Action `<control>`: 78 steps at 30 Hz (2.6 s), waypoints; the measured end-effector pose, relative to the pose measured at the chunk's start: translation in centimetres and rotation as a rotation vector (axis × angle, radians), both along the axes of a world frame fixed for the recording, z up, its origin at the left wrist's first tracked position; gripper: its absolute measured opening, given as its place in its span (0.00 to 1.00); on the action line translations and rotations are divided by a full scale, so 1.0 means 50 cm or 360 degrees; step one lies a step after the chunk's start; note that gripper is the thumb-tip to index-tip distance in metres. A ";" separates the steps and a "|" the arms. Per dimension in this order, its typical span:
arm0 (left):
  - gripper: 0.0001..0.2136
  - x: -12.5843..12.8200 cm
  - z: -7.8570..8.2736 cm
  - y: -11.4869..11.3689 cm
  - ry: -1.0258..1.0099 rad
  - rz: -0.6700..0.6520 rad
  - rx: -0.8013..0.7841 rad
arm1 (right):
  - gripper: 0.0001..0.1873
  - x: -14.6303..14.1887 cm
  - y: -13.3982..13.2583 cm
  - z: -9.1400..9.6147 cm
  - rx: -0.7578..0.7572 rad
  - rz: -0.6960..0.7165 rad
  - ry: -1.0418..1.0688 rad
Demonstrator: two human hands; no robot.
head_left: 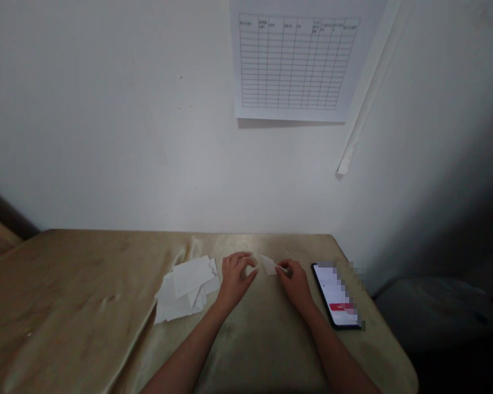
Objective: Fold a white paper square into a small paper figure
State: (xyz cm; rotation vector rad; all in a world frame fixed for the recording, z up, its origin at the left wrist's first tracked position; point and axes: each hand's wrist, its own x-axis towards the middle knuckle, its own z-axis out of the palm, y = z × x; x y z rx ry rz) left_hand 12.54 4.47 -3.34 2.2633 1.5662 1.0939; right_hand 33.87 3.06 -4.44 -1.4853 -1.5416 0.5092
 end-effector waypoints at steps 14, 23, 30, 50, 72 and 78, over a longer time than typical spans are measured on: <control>0.14 0.025 -0.009 -0.011 0.0047 -0.0108 -0.0264 | 0.10 -0.016 0.000 -0.004 -0.0071 0.0176 0.0107; 0.12 0.033 -0.002 -0.015 -0.0008 -0.0092 -0.0412 | 0.10 -0.031 -0.015 0.005 -0.0134 0.0305 -0.0206; 0.08 0.033 -0.003 -0.017 -0.0034 -0.0103 -0.0429 | 0.09 -0.027 -0.012 0.008 -0.0107 0.0258 -0.0124; 0.20 0.034 -0.004 -0.019 -0.0036 -0.0143 -0.0468 | 0.10 -0.021 -0.004 0.004 -0.0097 0.0251 0.0005; 0.24 0.024 0.022 -0.022 -0.0032 -0.0239 -0.0589 | 0.13 -0.007 -0.009 0.011 -0.0003 0.0236 -0.0224; 0.26 0.011 0.014 -0.013 0.0036 -0.0329 -0.0622 | 0.18 -0.006 -0.013 0.015 -0.0008 0.0320 -0.0349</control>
